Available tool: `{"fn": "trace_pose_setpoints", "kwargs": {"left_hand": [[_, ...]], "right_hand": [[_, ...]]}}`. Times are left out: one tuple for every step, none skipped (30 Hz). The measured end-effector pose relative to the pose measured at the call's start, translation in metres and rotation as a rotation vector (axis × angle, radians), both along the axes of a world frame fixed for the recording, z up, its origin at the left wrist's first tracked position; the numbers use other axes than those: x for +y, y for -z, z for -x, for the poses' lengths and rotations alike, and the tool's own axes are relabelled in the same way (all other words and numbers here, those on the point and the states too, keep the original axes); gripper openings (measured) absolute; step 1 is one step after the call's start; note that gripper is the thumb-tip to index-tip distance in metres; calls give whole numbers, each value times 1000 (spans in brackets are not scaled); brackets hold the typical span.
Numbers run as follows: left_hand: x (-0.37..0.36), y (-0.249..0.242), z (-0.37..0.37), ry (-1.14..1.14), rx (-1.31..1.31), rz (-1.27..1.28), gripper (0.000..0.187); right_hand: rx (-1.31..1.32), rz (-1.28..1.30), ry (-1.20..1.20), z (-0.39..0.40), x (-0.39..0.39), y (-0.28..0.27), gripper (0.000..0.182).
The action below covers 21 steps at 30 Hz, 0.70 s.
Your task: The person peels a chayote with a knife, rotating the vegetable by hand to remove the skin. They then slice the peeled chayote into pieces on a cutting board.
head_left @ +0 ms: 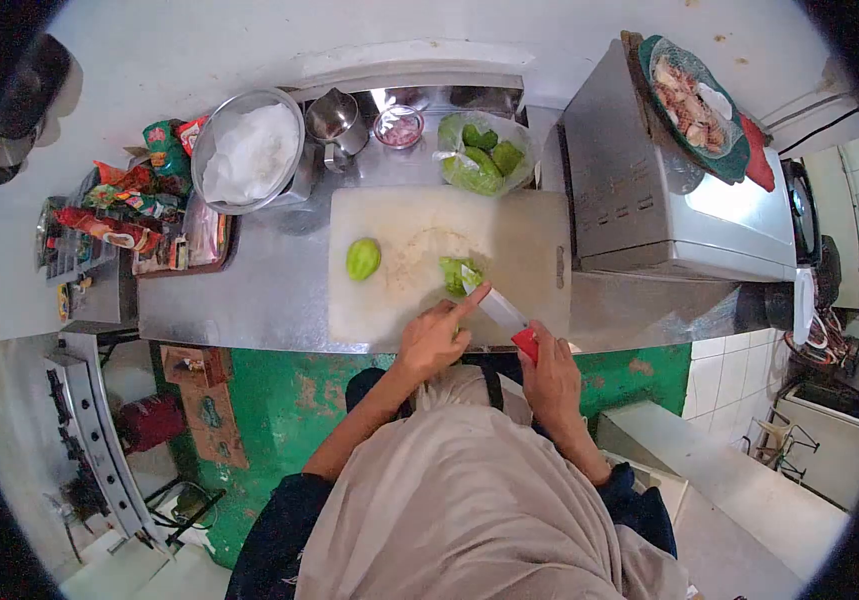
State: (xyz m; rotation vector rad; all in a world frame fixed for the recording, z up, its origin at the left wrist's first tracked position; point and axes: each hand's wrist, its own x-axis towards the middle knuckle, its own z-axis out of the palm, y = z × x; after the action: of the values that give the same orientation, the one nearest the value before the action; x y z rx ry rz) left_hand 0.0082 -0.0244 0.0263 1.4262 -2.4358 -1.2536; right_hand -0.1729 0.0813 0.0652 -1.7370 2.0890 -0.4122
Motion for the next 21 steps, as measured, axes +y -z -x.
{"fn": "trace_pose_setpoints", "kwargs": {"left_hand": [[-1, 1, 0, 1, -13, 11, 78], [-1, 4, 0, 3, -26, 22, 79], [-1, 7, 0, 4, -39, 32, 79], [-1, 10, 0, 4, -31, 38, 79], [-2, 13, -1, 2, -24, 45, 79], [-2, 15, -2, 1, -17, 51, 80], [-3, 15, -2, 1, -34, 49, 79], [-4, 16, -2, 1, -51, 47, 79], [-4, 16, -2, 0, -69, 45, 79], [-5, 17, -3, -2, -60, 56, 79], [-5, 17, -3, -4, -53, 67, 78], [-5, 18, -4, -7, -46, 78, 78], [-6, 18, -5, -17, -58, 73, 77], [-8, 17, -6, -26, -69, 68, 76], [-9, 17, -6, -35, -80, 64, 75], [-10, 16, -7, -45, -82, 54, 75], [-11, 14, -8, -53, -84, 43, 75], [-11, 13, -9, -60, -85, 32, 74], [-11, 20, -10, -111, 10, 16, 71], [-9, 33, -13, -161, 106, 0, 68], [-10, 33, -13, -213, 201, -16, 66]], "right_hand": [[-1, -19, 13, 0, 1, -2, 50], [-3, -38, 27, 1, 3, -2, 50], [5, -27, 23, 1, 4, -3, 49], [12, -16, 19, 2, 5, -3, 49], [19, -5, 14, 3, 7, -3, 49], [39, 13, 0, 4, 8, -3, 49], [60, 31, -14, 6, 10, -3, 50], [80, 49, -27, 7, 11, -4, 50], [78, 38, -16, 7, 11, -6, 50], [76, 27, -4, 7, 11, -10, 49], [73, 15, 8, 7, 12, -13, 49], [63, -6, 14, 7, 13, -14, 48], [53, -28, 21, 9, 15, -16, 48], [44, -49, 28, 10, 16, -17, 48], [25, -54, 45, 11, 16, -22, 47], [6, -60, 63, 13, 15, -28, 47], [-13, -65, 81, 14, 16, -31, 46], [-78, -33, 98, 16, 16, -30, 45], [-143, 1, 114, 21, 17, -28, 43], [-207, 36, 130, 24, 18, -25, 42], [-273, -14, 165, 28, 19, -22, 40]]}}
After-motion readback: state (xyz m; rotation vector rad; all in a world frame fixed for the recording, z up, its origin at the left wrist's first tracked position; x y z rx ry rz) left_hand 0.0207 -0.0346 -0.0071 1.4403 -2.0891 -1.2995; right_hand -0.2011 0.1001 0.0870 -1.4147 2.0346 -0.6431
